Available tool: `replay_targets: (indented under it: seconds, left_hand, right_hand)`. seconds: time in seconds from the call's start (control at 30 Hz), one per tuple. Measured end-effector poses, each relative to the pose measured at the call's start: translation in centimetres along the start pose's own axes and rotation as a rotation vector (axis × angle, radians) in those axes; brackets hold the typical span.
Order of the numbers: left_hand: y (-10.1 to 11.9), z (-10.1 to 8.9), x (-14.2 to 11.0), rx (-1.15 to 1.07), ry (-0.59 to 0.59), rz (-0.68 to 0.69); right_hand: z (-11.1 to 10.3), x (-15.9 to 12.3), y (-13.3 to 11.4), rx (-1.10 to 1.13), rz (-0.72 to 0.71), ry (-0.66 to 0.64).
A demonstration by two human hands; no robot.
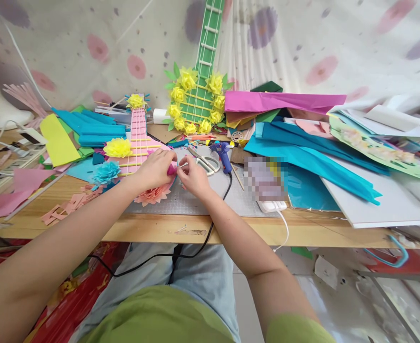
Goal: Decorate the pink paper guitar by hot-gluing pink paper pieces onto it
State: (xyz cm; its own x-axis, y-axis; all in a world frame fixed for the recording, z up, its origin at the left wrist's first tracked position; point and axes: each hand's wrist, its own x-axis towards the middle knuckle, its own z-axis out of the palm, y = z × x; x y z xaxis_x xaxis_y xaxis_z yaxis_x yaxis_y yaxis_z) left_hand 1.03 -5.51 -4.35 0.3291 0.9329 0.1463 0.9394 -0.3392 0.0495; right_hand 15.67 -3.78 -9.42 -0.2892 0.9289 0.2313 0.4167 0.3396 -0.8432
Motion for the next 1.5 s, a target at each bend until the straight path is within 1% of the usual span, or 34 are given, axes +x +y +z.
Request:
replay_targets:
  seconds: [0.2,0.33,0.47,0.6,0.7,0.83,0.9,1.0,1.07,1.13,1.2,1.3,1.37,1.43,1.5]
  left_hand:
    - [-0.2,0.1,0.6,0.073,0.000,0.045]
    - [-0.4,0.1,0.7,0.087,-0.004,0.096]
    - [-0.6,-0.3,0.7,0.087,-0.026,0.100]
    - [-0.7,-0.6,0.6,0.085,-0.045,0.104]
    - [-0.9,-0.6,0.7,0.068,-0.046,0.103]
    - [-1.9,-0.9,1.0,0.020,-0.072,0.079]
    - [-3.0,-1.3,1.1,-0.026,-0.075,0.040]
    - [-4.9,-2.2,0.9,-0.083,-0.050,-0.055]
    - [-6.1,-2.9,0.7,-0.114,-0.016,-0.153]
    - [-7.0,-3.5,0.4,-0.138,0.025,-0.255]
    - [-7.8,-4.0,0.2,-0.173,0.094,-0.364]
    - [-9.1,-4.8,0.0,-0.250,0.254,-0.525]
    - [-10.2,-5.3,-0.3,-0.289,0.349,-0.589]
    - [-11.3,-5.7,-0.6,-0.315,0.369,-0.619]
    - [-12.0,-5.7,-0.9,-0.342,0.334,-0.633]
  right_hand:
    - [-0.1,0.2,0.4,-0.167,-0.126,0.000]
    - [-0.2,0.3,0.6,-0.219,-0.158,-0.011]
    - [-0.2,0.3,0.6,-0.231,-0.172,-0.004]
    - [-0.1,0.2,0.6,-0.205,-0.164,-0.021]
    - [-0.1,0.3,0.8,-0.137,-0.166,-0.018]
    - [-0.5,0.5,1.2,-0.012,-0.128,0.039]
    - [-1.0,0.7,1.4,0.007,-0.097,0.104]
    - [-1.9,1.1,2.1,-0.034,-0.051,0.235]
    - [-2.5,1.5,2.8,-0.052,-0.013,0.301]
    - [-3.0,1.8,3.6,-0.040,0.023,0.330]
    - [-3.3,2.0,4.1,-0.019,0.041,0.339]
    - [-3.4,2.2,4.5,0.008,0.056,0.326]
    - [-3.3,2.3,4.6,0.017,0.071,0.301]
    - [-3.3,2.3,4.7,0.011,0.093,0.278]
    - [-3.2,2.4,5.0,0.003,0.117,0.268]
